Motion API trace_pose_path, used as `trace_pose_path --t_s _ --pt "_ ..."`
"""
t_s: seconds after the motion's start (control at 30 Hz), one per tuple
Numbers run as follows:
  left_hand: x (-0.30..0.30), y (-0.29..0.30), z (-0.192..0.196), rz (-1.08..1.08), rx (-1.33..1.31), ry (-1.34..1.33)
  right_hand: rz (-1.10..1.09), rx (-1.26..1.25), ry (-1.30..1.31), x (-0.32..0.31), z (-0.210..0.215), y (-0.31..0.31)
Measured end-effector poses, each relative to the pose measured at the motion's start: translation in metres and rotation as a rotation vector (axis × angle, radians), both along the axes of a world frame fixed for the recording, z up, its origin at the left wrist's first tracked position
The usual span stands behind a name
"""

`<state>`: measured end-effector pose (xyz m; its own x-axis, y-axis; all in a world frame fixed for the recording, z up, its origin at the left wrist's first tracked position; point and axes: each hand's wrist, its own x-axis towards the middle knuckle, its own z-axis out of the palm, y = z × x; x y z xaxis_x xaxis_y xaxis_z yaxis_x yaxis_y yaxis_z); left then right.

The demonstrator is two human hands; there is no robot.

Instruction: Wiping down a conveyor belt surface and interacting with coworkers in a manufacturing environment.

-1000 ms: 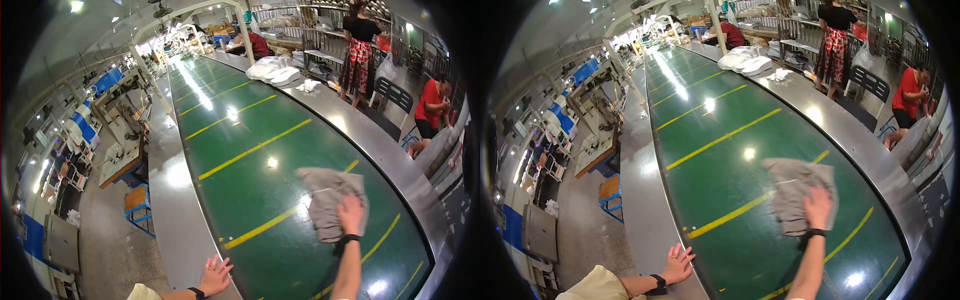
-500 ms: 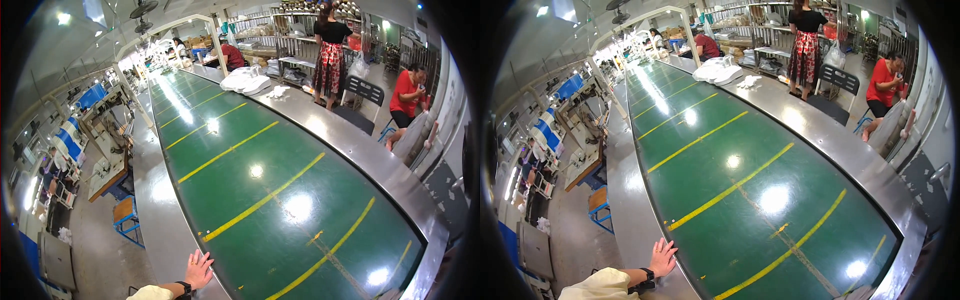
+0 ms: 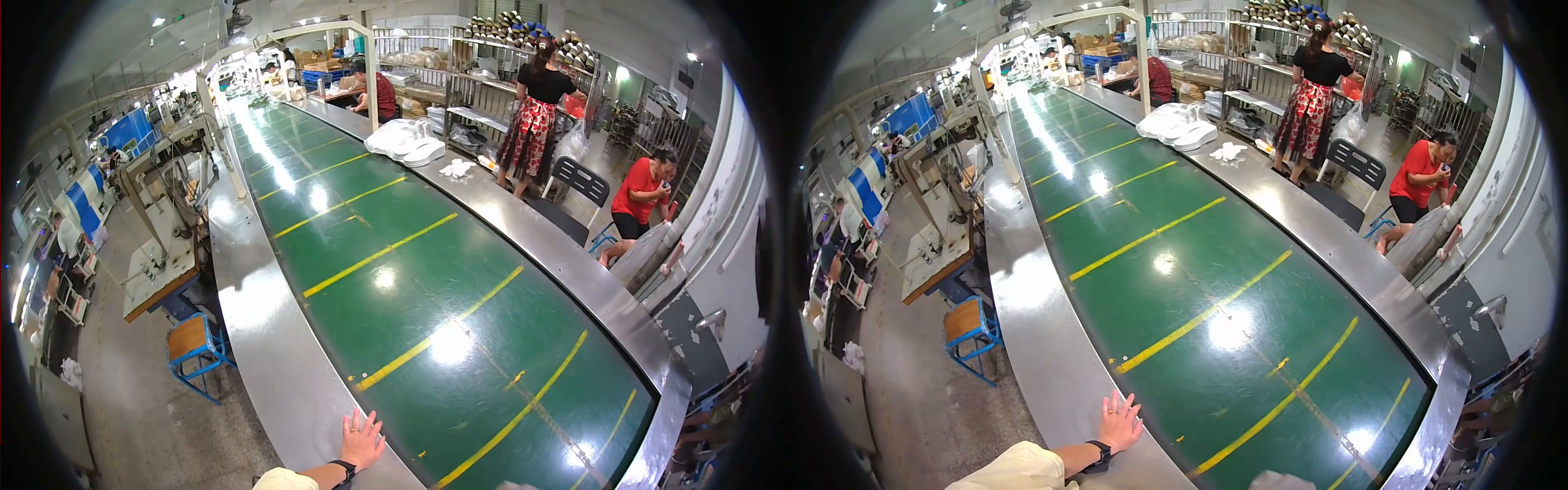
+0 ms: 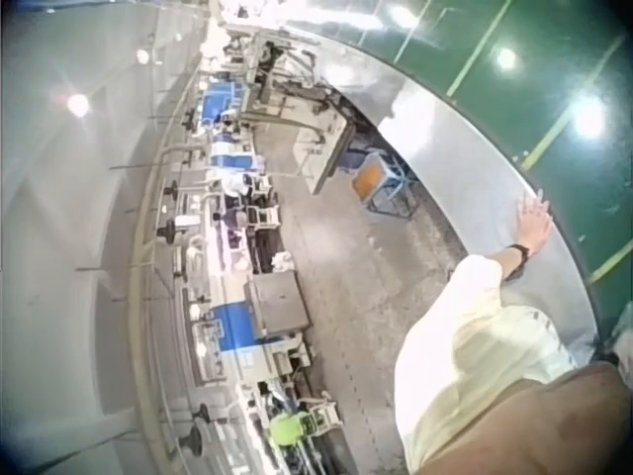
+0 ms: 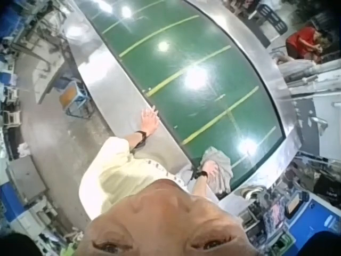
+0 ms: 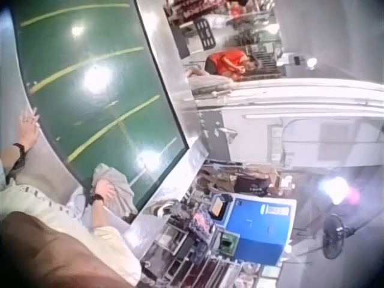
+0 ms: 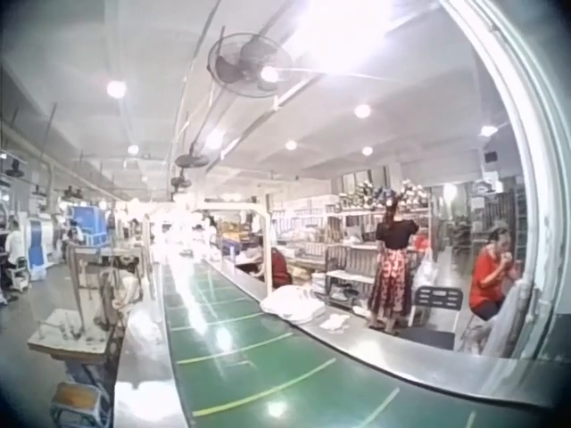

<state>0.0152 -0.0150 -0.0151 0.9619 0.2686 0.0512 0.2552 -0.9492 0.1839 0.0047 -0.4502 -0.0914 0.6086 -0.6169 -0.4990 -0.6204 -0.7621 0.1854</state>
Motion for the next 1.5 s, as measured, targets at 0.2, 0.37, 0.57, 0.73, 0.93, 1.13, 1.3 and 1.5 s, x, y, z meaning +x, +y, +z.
trace_pose_path --t_s 0.2,0.37,0.57,0.73,0.93,1.13,1.3,1.5 --pt "-0.001 -0.004 0.001 -0.007 -0.031 -0.012 0.405 0.094 -0.378 0.059 0.045 0.224" --pt "0.000 -0.004 0.005 -0.020 -0.049 0.034 1.131 0.598 -0.616 0.111 0.070 0.320" --pt "0.008 -0.002 0.002 -0.033 -0.044 -0.023 1.422 0.643 -0.762 0.256 0.051 0.326" --pt "0.005 -0.004 0.022 -0.009 -0.042 0.049 1.142 0.435 -0.795 0.398 0.049 0.230" --pt "0.011 -0.008 0.033 0.001 0.000 0.096 0.491 0.077 -0.893 0.456 0.064 -0.039" --pt "0.012 -0.010 0.037 -0.038 -0.003 0.087 -0.132 -0.458 -0.657 0.272 0.012 -0.249" --pt "0.007 -0.006 0.044 -0.039 0.029 0.095 -0.636 -0.382 -0.432 0.094 0.026 -0.224" --pt "0.019 -0.014 0.040 -0.061 0.106 0.091 -0.666 -0.310 -0.014 -0.014 0.069 -0.126"
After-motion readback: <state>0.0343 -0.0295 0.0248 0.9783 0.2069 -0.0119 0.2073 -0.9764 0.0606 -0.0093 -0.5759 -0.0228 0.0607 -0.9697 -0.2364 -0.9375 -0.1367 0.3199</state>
